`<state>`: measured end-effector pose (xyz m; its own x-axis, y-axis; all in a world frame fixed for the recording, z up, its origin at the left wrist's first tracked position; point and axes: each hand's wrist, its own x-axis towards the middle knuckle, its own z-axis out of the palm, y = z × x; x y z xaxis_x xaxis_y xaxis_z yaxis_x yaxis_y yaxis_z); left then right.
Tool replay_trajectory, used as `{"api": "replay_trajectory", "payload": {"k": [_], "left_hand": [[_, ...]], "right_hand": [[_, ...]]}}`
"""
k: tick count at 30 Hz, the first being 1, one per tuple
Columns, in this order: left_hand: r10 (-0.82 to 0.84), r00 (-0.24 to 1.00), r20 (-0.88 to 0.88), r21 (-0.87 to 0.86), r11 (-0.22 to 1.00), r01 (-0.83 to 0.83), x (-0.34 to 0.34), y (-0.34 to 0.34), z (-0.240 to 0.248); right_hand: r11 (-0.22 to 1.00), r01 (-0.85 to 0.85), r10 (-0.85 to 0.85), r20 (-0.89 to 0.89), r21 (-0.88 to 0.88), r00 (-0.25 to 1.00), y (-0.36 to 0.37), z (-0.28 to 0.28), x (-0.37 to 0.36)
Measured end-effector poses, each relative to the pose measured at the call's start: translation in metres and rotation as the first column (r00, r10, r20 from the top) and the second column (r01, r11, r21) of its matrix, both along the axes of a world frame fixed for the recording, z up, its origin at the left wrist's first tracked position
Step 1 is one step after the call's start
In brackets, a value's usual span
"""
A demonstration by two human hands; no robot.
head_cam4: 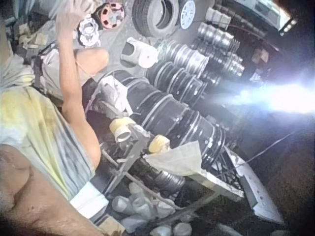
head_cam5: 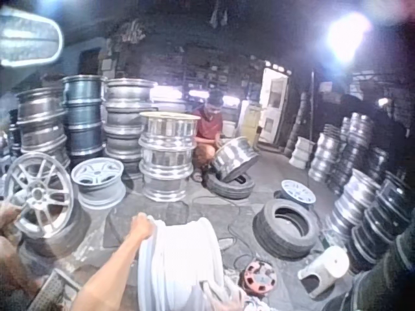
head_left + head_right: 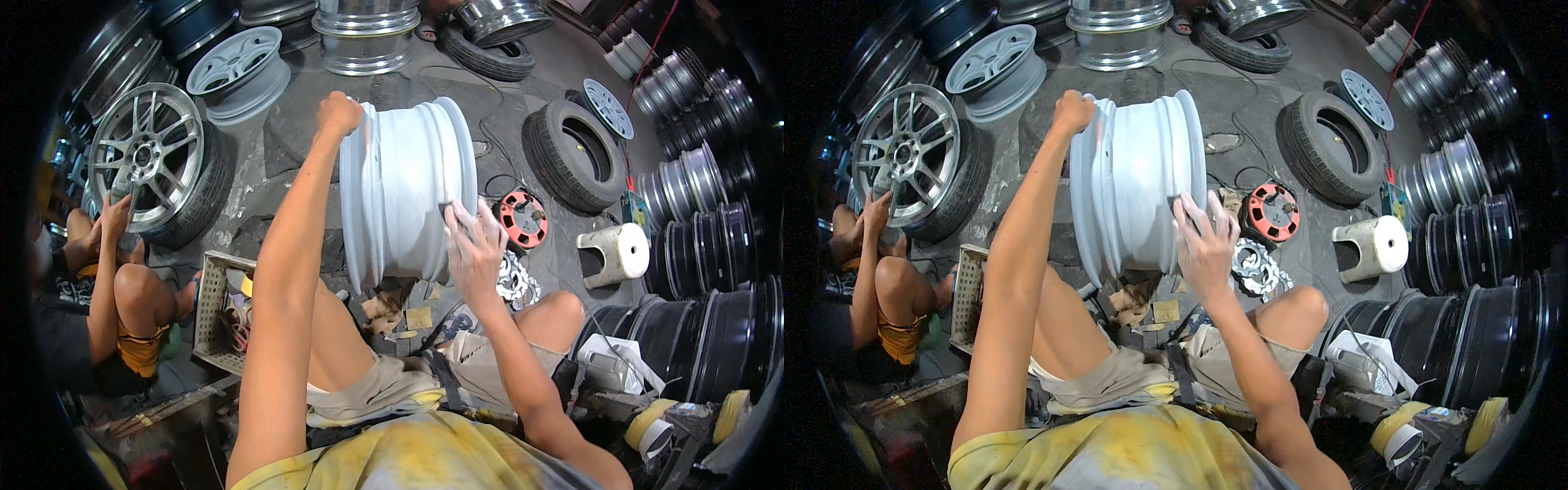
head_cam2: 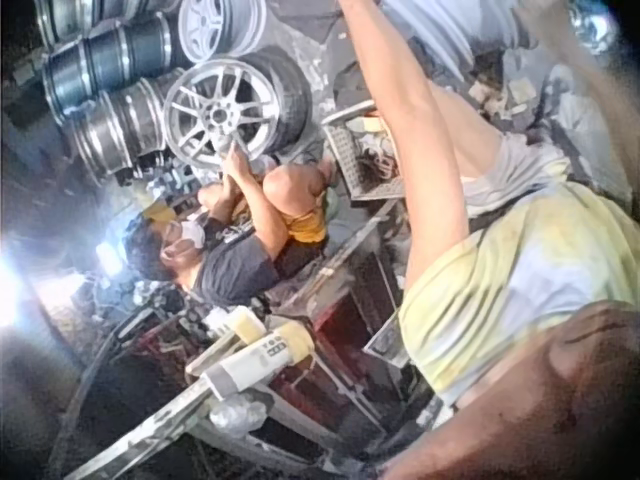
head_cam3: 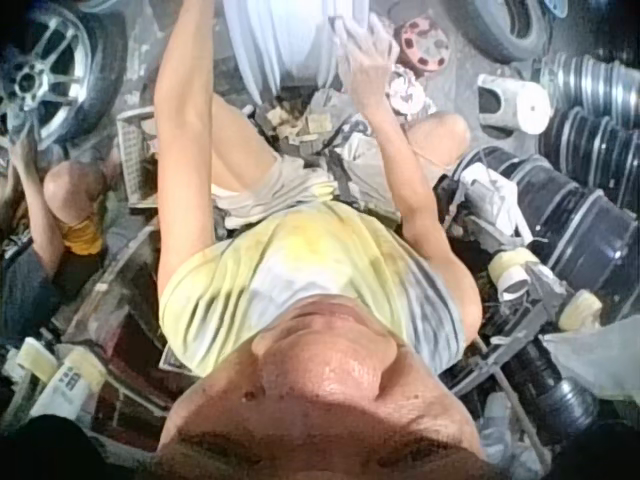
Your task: The person sits on the floor and sands a white-painted wheel rim using a sanding block. They rotate the rim to sand different sections, occasionally pausing to retrieve a new sanding block from a nearby basket.
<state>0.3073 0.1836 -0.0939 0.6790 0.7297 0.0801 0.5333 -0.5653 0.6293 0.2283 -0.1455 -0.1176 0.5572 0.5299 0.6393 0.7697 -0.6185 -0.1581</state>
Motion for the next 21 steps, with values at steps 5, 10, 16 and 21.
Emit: {"api": "replay_trajectory", "payload": {"k": [5,10,16,21], "left_hand": [[-0.114,0.991,-0.066,0.014,0.993,0.115,0.000,0.002,-0.001],[-0.084,0.996,-0.002,0.025,0.996,0.084,0.008,0.001,0.000],[-0.094,0.995,-0.008,0.151,0.984,0.095,0.001,0.006,0.005],[-0.558,0.829,0.038,0.585,0.685,0.434,-0.001,-0.030,0.031]], "right_hand": [[1.000,-0.015,0.015,0.036,-0.008,0.999,0.029,0.032,0.053],[0.955,-0.104,0.124,0.055,-0.278,0.991,0.030,0.052,0.079],[0.968,-0.214,0.188,-0.183,-0.135,0.965,-0.071,0.046,-0.026],[0.892,0.244,0.063,-0.639,0.380,0.766,-0.116,0.039,-0.022]]}}
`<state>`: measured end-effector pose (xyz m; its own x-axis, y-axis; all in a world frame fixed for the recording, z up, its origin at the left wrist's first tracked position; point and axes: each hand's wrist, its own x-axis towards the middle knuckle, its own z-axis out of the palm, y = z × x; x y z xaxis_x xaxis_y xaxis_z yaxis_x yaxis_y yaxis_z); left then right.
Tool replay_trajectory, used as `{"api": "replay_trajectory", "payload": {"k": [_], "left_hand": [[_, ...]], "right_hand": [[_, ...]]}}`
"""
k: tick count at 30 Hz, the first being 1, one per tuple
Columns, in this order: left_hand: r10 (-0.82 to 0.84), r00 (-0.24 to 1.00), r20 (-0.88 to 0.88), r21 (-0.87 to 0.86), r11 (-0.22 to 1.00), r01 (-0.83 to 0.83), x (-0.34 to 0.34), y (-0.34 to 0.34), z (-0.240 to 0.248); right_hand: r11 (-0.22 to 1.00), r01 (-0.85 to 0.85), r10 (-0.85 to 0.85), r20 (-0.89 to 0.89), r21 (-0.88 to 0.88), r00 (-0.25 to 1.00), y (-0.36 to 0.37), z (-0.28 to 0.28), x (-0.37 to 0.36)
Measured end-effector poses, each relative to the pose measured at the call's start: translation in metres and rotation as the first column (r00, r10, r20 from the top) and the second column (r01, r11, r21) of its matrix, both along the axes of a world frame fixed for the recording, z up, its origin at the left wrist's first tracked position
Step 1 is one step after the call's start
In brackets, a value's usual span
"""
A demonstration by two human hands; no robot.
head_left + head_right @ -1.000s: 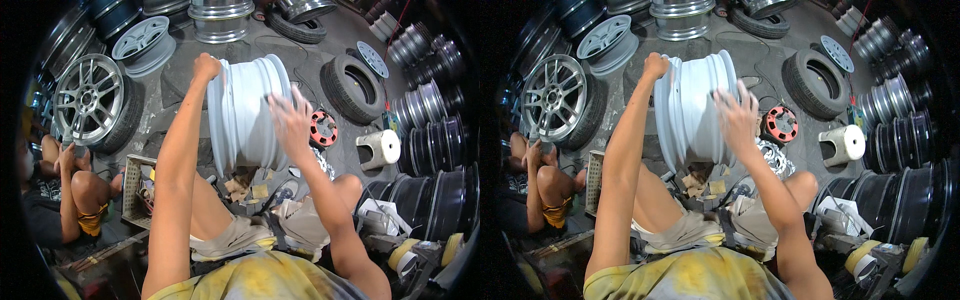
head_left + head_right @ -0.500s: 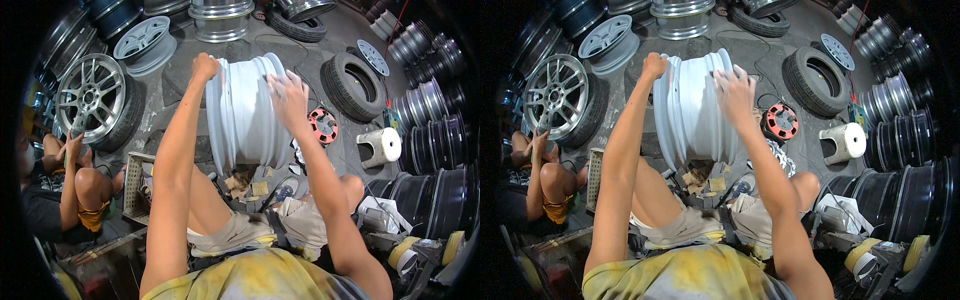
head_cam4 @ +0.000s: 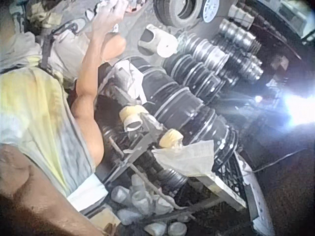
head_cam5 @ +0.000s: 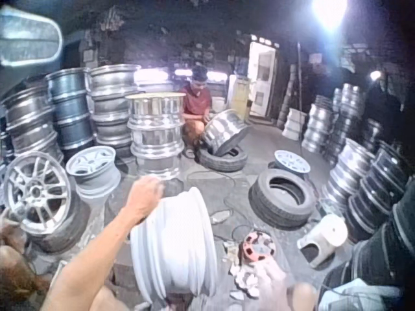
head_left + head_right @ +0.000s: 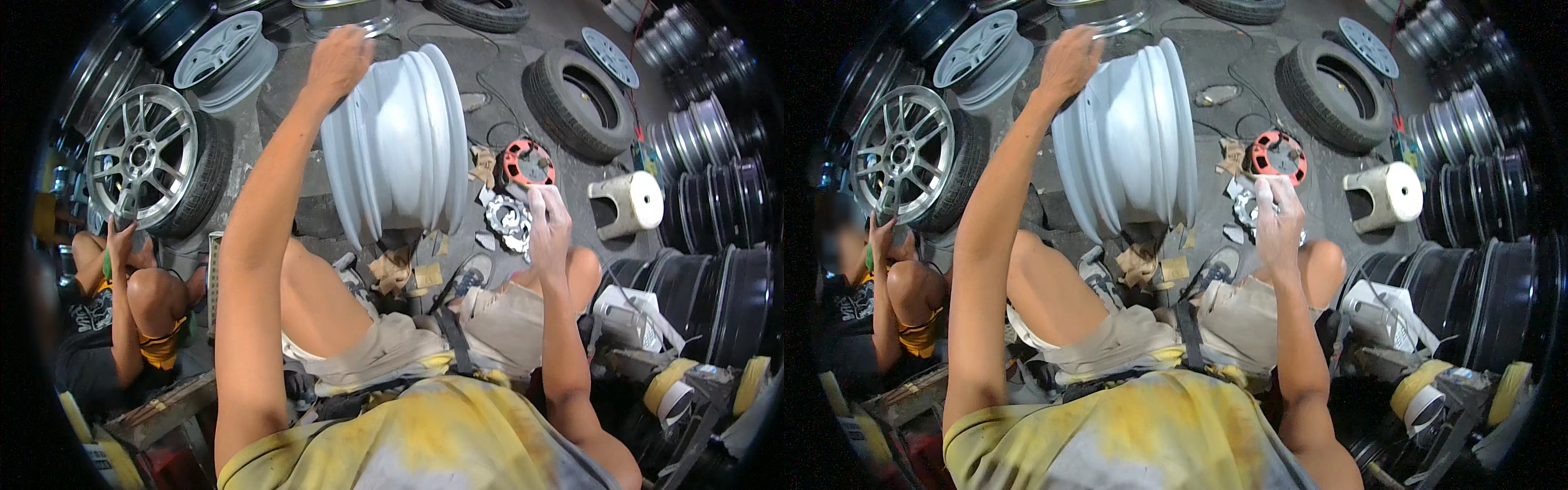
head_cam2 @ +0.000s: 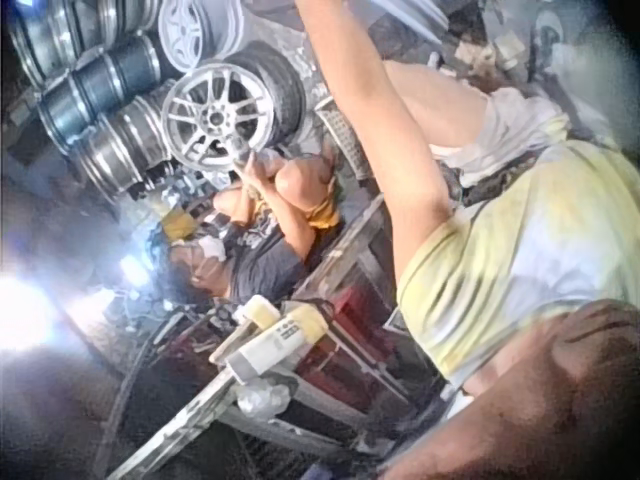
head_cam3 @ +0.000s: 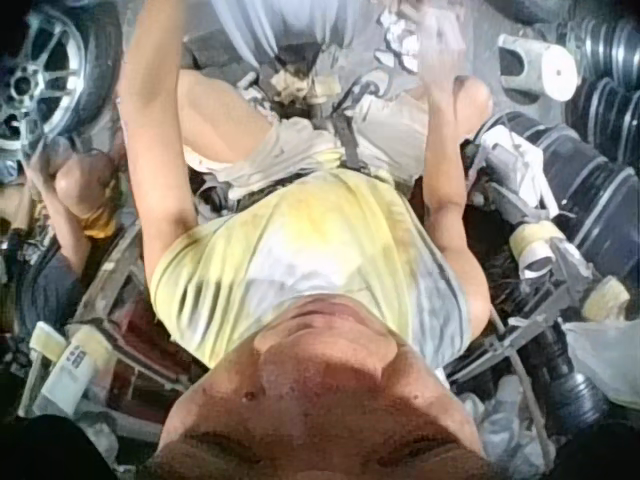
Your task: The person sits on the floor and sands a white-painted wheel rim using a sanding block. They rotate the rim to sand different sections, occasionally pausing to retrieve a new sanding block from a nearby basket.
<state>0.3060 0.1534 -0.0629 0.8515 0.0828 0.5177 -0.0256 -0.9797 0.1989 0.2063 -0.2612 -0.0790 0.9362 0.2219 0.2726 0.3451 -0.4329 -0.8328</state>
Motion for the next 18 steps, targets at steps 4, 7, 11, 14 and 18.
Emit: {"api": "replay_trajectory", "payload": {"k": [4,7,11,14,18], "left_hand": [[-0.408,0.911,-0.065,0.028,0.912,0.410,0.009,-0.047,-0.021],[-0.411,0.902,-0.134,0.015,0.909,0.417,0.001,-0.066,-0.032],[-0.342,0.930,-0.133,0.091,0.930,0.355,-0.017,-0.078,-0.030],[-0.285,0.949,-0.136,0.122,0.946,0.302,-0.042,-0.093,-0.030],[-0.254,0.949,-0.189,0.088,0.958,0.274,-0.077,-0.107,-0.030]], "right_hand": [[0.984,0.080,-0.044,-0.221,0.158,0.974,-0.023,-0.059,0.017],[0.979,0.114,-0.072,-0.242,0.169,0.968,-0.028,-0.066,0.022],[0.990,0.095,-0.062,-0.274,0.108,0.960,-0.025,-0.073,0.024],[0.995,0.013,0.012,-0.242,0.101,0.970,-0.018,-0.083,0.018],[0.887,-0.242,0.232,-0.074,-0.394,0.970,-0.020,-0.117,0.006]]}}
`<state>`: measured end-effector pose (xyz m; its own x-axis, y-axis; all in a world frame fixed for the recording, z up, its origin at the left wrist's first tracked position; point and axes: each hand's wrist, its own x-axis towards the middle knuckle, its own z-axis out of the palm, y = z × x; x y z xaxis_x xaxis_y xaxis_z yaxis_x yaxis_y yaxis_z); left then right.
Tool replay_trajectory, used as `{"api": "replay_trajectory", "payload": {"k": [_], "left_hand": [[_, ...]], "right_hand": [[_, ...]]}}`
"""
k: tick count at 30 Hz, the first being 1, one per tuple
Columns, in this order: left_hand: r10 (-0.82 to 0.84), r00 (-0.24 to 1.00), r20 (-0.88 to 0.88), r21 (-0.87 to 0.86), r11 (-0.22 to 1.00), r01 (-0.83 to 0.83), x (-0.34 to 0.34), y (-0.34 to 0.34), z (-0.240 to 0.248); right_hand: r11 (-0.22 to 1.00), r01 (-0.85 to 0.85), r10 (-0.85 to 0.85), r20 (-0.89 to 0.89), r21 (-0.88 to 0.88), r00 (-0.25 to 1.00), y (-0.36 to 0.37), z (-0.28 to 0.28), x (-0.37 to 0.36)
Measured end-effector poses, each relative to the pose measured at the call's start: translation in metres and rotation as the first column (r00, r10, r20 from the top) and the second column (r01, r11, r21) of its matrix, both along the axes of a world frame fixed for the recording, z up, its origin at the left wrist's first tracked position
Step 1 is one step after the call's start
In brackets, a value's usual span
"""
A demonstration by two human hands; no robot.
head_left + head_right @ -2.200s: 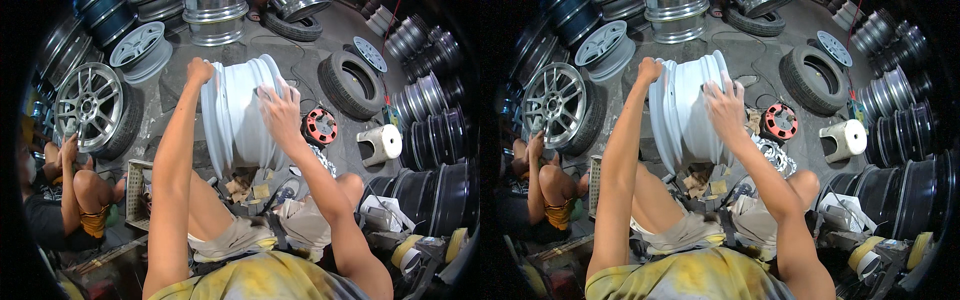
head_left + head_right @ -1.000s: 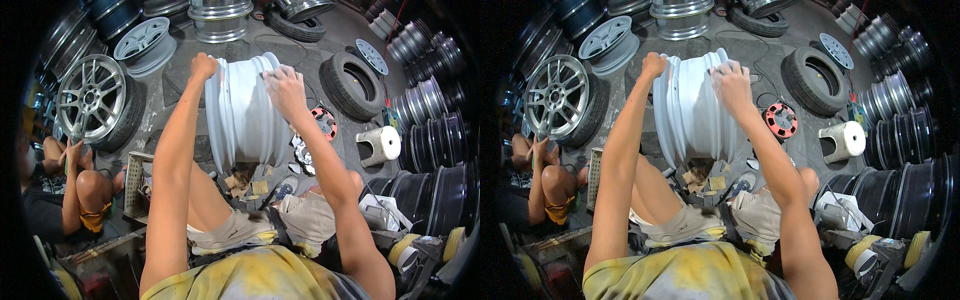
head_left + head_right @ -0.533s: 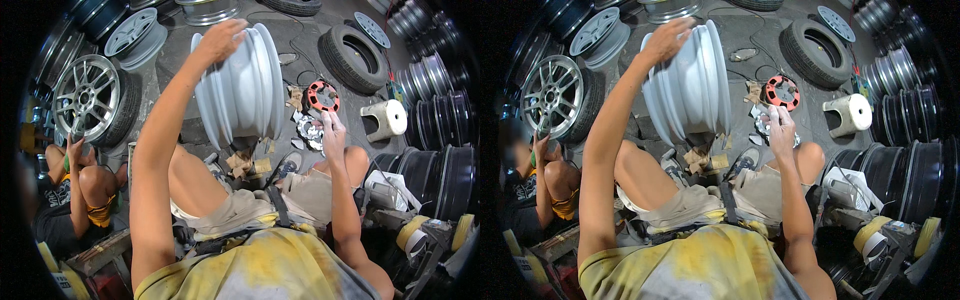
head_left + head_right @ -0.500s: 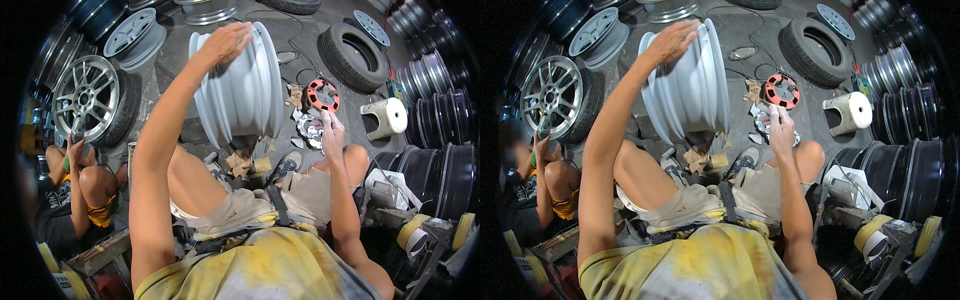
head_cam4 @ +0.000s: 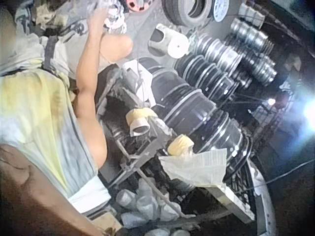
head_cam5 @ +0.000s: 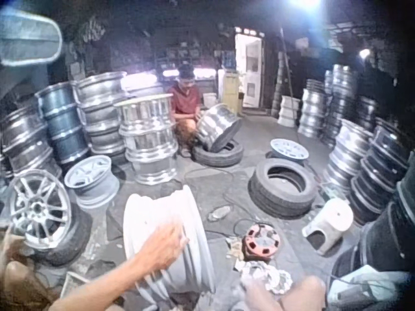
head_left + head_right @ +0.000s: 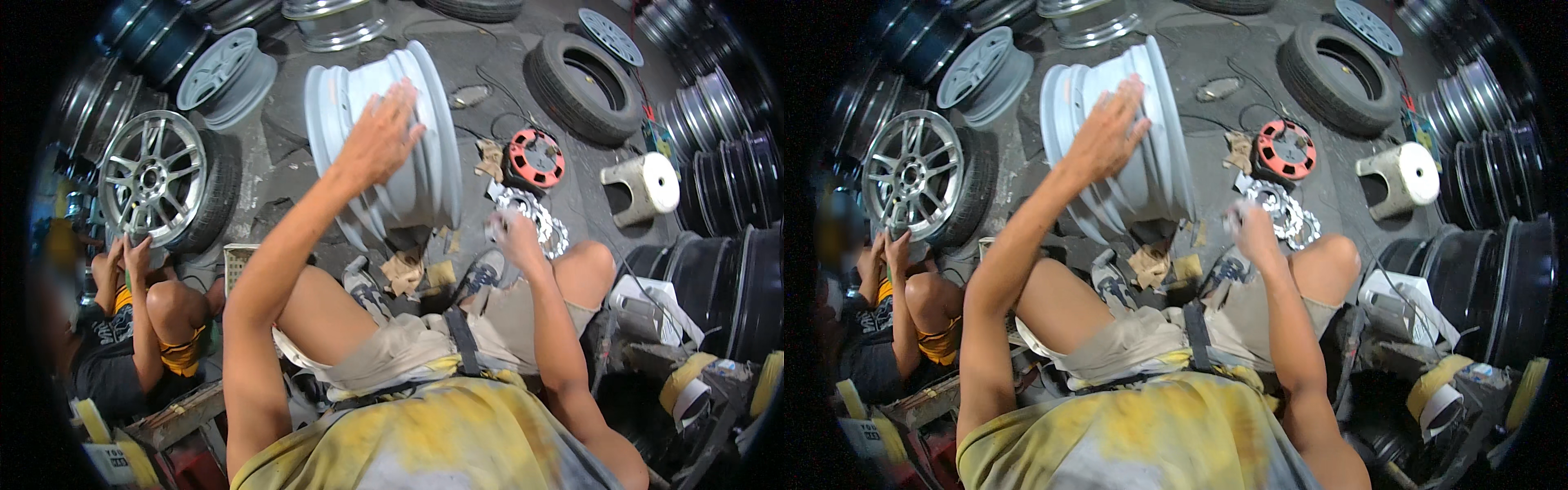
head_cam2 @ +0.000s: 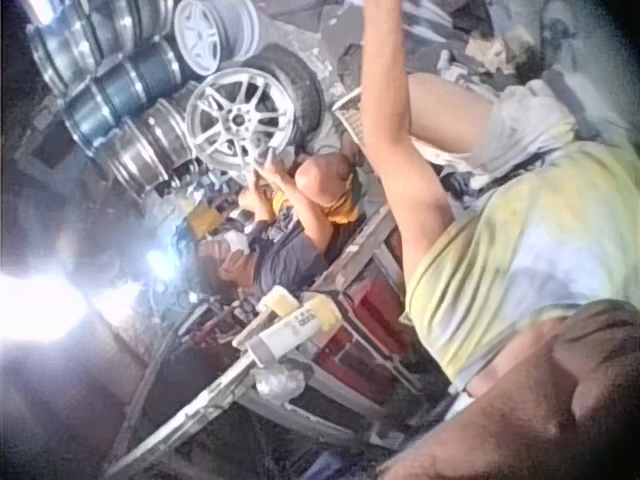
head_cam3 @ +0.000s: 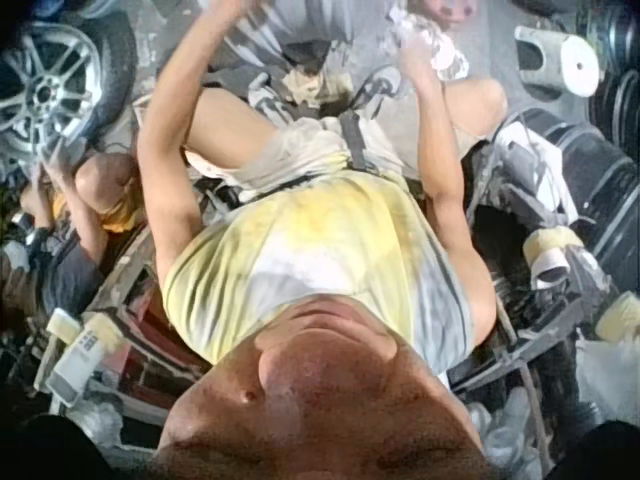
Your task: The person sits on the floor and sands a white-painted wheel rim using a sanding block. They rotate the rim to sand different sections, occasionally pausing to retrieve a new sanding block from a nearby basket.
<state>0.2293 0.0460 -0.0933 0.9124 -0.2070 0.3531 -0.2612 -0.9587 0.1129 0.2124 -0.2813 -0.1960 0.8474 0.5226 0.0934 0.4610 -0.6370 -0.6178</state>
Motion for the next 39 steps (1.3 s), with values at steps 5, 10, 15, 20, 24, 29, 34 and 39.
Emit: {"api": "replay_trajectory", "payload": {"k": [5,10,15,20,24,29,34,39], "left_hand": [[-0.087,0.995,0.037,0.028,0.996,0.086,-0.034,-0.012,0.003],[-0.139,0.983,0.117,-0.287,0.943,0.168,-0.043,-0.001,0.042],[0.295,0.879,0.375,-0.583,0.812,-0.024,-0.044,0.063,0.068],[0.508,0.832,0.222,-0.788,0.596,-0.154,-0.049,0.107,0.059],[0.586,0.811,-0.008,-0.751,0.531,-0.391,-0.057,0.134,0.031],[0.663,0.734,-0.147,-0.705,0.450,-0.548,-0.057,0.173,-0.003],[0.628,0.768,0.122,-0.555,0.685,-0.472,-0.035,0.176,0.022],[0.571,0.809,0.139,-0.522,0.736,-0.430,0.006,0.144,0.044]], "right_hand": [[0.951,-0.293,0.284,-0.096,-0.098,0.954,0.006,-0.038,-0.025],[0.947,-0.154,0.138,-0.075,-0.283,0.988,-0.006,-0.015,-0.005],[0.967,-0.093,0.078,-0.072,-0.238,0.994,0.002,0.081,0.035],[0.969,-0.029,0.063,0.130,-0.247,0.990,0.015,0.105,0.083],[0.932,-0.129,0.139,0.004,-0.339,0.990,0.027,0.070,0.091],[0.883,-0.231,0.086,-0.344,-0.408,0.935,0.043,0.053,0.093],[0.854,-0.224,0.031,-0.382,-0.470,0.923,0.040,0.033,0.115],[0.785,-0.330,0.052,-0.474,-0.524,0.879,0.007,-0.016,0.100]]}}
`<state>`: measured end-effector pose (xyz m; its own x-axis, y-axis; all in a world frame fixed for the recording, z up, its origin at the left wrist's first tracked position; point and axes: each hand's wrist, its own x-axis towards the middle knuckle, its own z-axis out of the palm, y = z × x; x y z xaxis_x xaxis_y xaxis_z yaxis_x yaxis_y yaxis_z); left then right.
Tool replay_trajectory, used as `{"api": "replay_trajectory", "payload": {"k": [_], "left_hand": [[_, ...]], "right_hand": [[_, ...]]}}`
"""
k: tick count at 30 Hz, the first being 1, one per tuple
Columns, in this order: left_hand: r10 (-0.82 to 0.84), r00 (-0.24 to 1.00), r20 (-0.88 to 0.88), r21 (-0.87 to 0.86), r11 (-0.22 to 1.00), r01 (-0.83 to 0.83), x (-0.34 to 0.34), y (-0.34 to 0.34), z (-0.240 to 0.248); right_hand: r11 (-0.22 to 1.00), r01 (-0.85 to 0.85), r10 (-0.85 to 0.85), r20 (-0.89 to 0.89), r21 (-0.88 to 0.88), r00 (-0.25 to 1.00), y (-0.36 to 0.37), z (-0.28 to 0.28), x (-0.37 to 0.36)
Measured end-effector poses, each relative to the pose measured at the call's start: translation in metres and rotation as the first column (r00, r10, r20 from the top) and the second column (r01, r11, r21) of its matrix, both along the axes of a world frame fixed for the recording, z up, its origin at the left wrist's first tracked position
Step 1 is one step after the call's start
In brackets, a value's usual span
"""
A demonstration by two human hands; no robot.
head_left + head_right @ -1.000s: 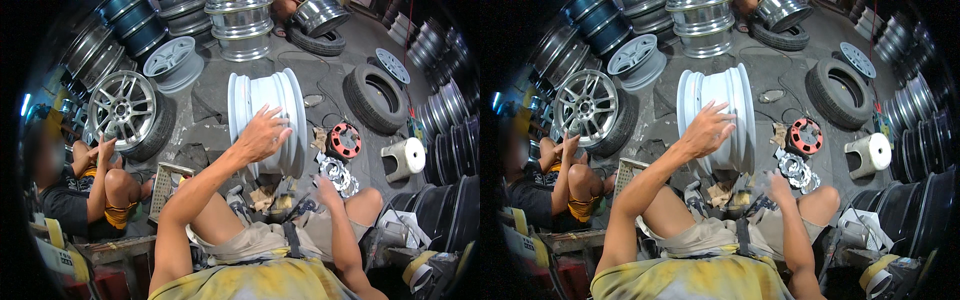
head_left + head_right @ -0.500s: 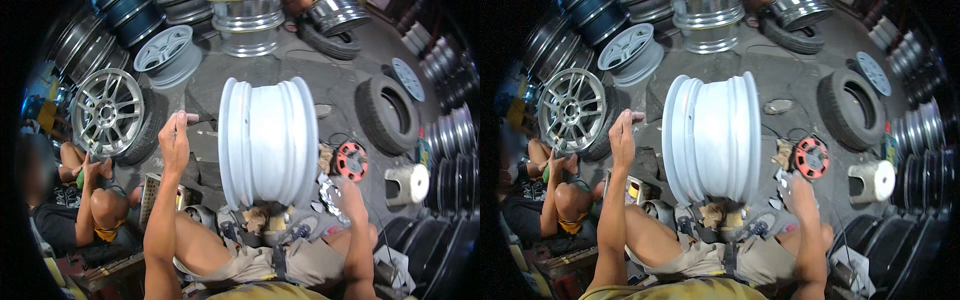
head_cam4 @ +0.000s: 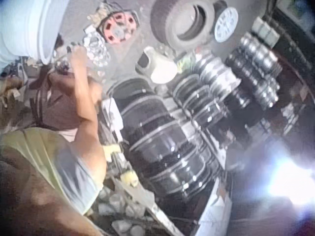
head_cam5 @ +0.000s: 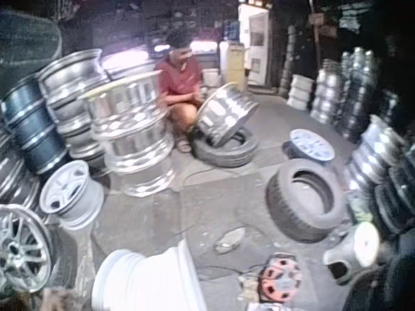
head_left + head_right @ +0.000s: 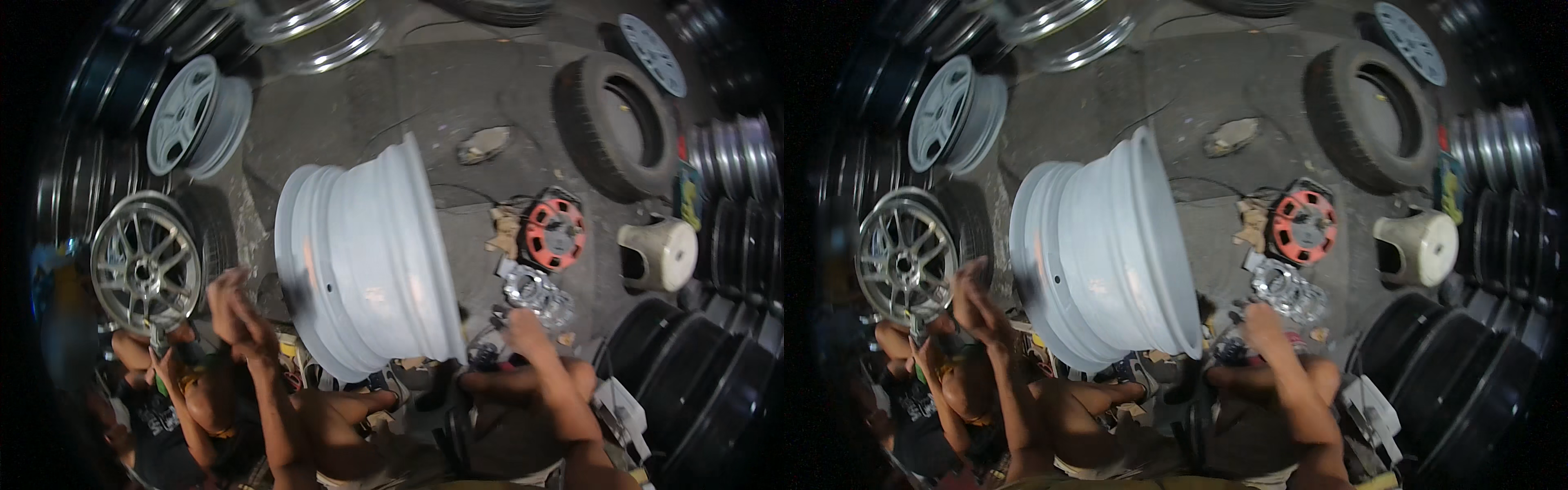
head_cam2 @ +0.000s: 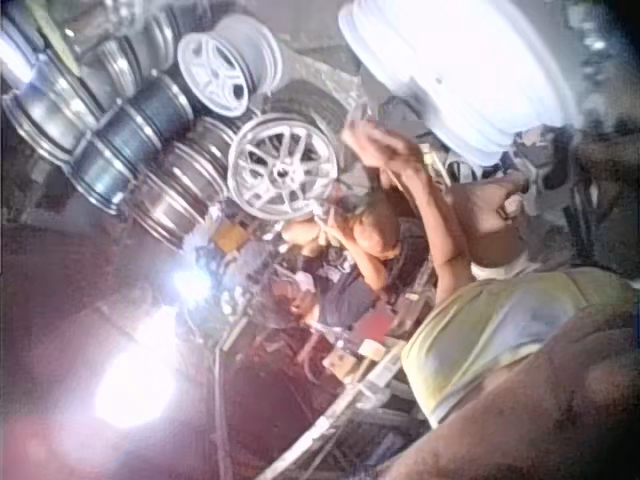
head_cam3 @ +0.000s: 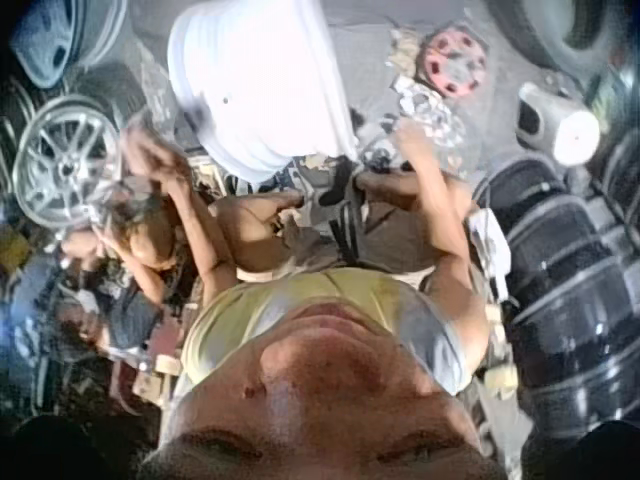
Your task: The person sits on the floor and sands a white-painted wheel rim using a sanding block. They rotate the rim to sand different sections, occasionally pausing to retrieve a new sanding block from a nearby basket.
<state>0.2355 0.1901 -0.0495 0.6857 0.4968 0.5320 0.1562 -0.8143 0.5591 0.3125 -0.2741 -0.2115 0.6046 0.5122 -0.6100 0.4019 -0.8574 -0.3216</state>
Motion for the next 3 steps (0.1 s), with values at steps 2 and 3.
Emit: {"api": "replay_trajectory", "payload": {"k": [2,3], "left_hand": [[-0.126,0.977,-0.170,-0.040,0.992,0.121,0.027,-0.043,0.035],[-0.135,0.976,-0.174,-0.042,0.991,0.130,0.033,-0.051,0.061]], "right_hand": [[0.990,0.140,-0.139,-0.091,0.001,0.986,-0.008,-0.035,-0.026],[0.970,0.237,-0.221,-0.222,0.048,0.950,-0.001,-0.010,-0.029]]}}
